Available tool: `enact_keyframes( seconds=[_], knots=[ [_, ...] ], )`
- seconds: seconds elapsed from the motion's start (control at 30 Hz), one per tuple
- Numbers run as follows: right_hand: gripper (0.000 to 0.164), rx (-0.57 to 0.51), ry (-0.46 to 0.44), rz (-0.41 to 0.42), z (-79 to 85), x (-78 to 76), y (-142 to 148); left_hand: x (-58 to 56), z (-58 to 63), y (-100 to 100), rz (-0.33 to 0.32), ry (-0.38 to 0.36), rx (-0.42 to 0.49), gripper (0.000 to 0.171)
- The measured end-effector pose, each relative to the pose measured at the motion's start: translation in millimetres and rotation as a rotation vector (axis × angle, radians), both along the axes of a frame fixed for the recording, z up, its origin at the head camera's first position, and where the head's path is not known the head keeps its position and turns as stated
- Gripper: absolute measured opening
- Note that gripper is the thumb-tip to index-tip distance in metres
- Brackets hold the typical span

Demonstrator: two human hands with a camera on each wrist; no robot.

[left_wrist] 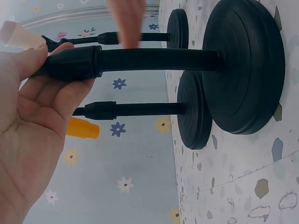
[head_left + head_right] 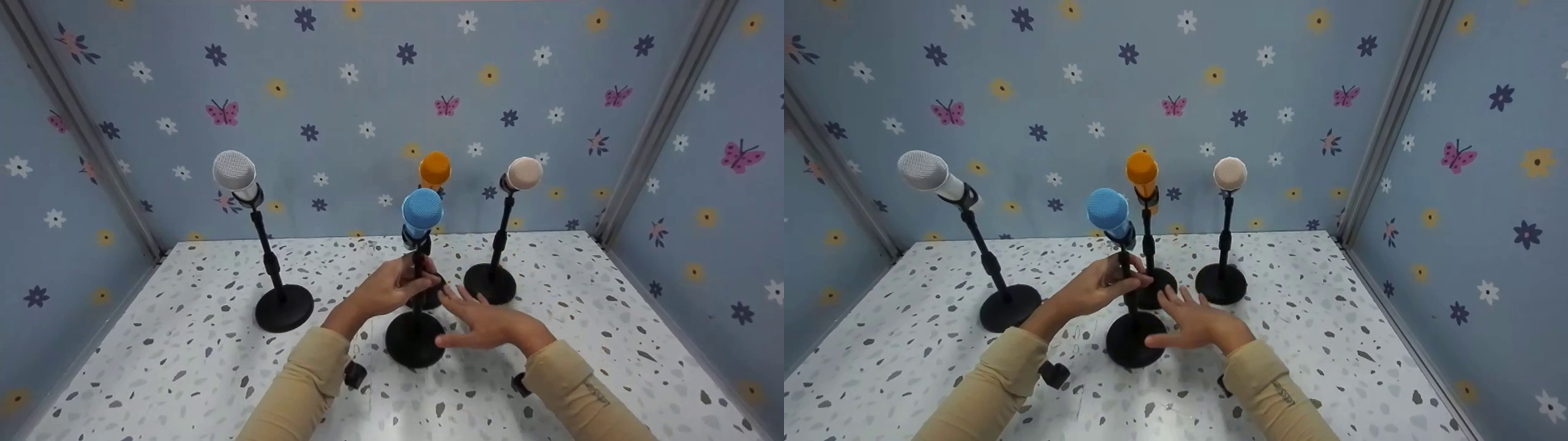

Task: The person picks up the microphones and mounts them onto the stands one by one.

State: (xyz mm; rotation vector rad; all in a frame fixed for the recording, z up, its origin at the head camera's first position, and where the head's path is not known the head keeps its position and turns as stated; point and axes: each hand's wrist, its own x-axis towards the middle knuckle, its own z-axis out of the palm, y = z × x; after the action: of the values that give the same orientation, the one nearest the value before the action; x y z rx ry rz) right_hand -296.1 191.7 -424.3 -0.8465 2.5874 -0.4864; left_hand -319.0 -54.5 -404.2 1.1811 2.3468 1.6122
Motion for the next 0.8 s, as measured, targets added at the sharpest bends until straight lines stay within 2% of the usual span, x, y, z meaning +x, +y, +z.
enact_keyframes(
  seconds=[0.17,0.3,0.53,0.8],
  knots=[
    [0.1,0.108,-0.052,-0.014,-19.1,-5.3,-29,2.6,-1.5,0,0.013,-0.051,0.024,0.025],
    [0.101,0.177,-0.095,-0.055,-25.8,-9.3,-50,3.0,-1.5,0,0.004,-0.052,0.047,0.026],
    [0.095,0.208,-0.063,-0.07,-27.6,-9.6,-63,3.6,0.5,-1,0.022,-0.047,0.036,0.025],
    [0.108,0.238,-0.06,-0.081,-23.4,-5.0,-66,4.1,-0.6,0,0.011,-0.049,0.029,0.026]
  ],
)
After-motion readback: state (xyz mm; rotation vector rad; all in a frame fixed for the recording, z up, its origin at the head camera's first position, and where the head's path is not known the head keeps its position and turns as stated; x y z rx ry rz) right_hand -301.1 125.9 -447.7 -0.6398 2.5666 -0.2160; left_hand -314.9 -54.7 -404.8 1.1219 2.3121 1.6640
